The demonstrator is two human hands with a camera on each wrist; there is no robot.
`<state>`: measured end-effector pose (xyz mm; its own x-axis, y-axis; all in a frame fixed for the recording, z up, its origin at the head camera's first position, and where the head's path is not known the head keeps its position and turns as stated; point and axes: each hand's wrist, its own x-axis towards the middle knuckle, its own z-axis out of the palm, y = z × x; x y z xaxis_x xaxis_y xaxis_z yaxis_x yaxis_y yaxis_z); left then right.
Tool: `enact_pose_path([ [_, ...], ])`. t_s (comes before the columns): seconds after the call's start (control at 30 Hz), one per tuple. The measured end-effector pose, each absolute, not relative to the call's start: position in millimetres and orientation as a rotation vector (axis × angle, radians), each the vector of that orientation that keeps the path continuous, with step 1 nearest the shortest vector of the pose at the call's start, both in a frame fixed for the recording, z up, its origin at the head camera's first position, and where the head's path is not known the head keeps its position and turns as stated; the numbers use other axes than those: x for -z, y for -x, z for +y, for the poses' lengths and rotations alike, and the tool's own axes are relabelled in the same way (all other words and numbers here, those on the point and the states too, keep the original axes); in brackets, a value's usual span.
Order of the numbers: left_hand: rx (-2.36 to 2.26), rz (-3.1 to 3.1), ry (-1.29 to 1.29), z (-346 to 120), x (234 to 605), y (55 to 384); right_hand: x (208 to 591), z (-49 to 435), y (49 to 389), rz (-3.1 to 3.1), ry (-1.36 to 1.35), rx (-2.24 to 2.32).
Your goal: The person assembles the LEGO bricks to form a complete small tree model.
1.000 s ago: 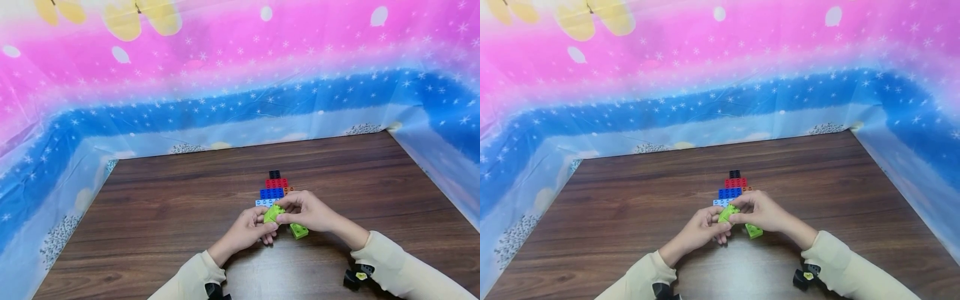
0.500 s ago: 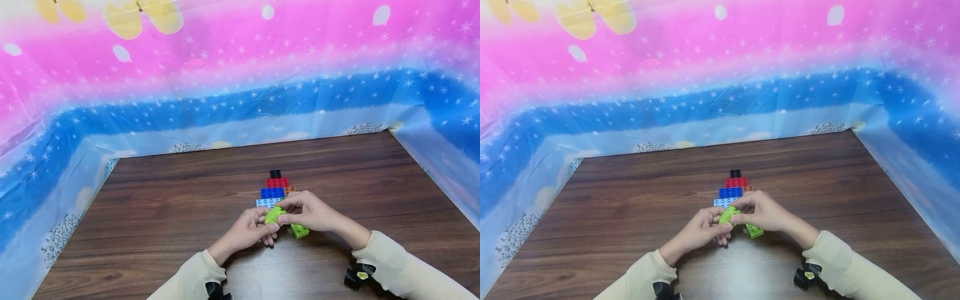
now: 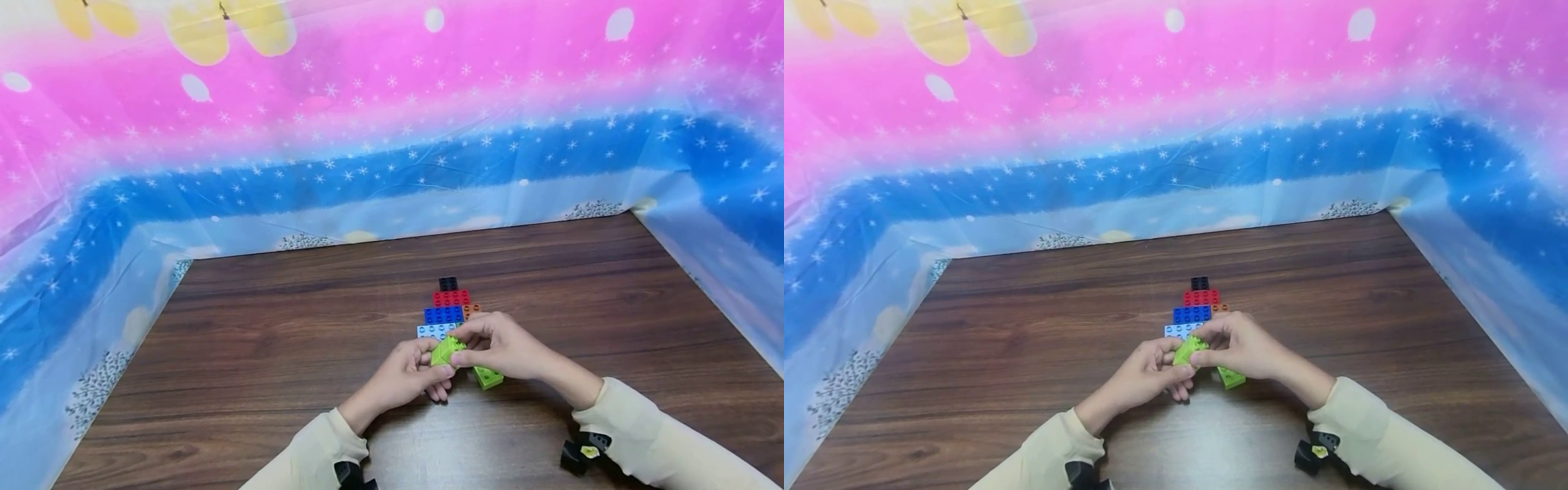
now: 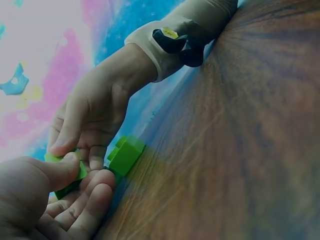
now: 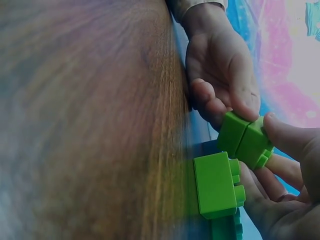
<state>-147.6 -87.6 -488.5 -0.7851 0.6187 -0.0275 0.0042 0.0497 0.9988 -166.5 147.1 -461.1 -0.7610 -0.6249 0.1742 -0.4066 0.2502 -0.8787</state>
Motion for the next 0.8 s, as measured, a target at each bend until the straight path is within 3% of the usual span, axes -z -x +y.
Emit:
enact_pose_path([
  [0.8, -1.763, 1.891, -0.65, -87.8, 485.8, 146.2, 461.7, 147.8, 167.0, 2.284, 0.968, 1.524],
])
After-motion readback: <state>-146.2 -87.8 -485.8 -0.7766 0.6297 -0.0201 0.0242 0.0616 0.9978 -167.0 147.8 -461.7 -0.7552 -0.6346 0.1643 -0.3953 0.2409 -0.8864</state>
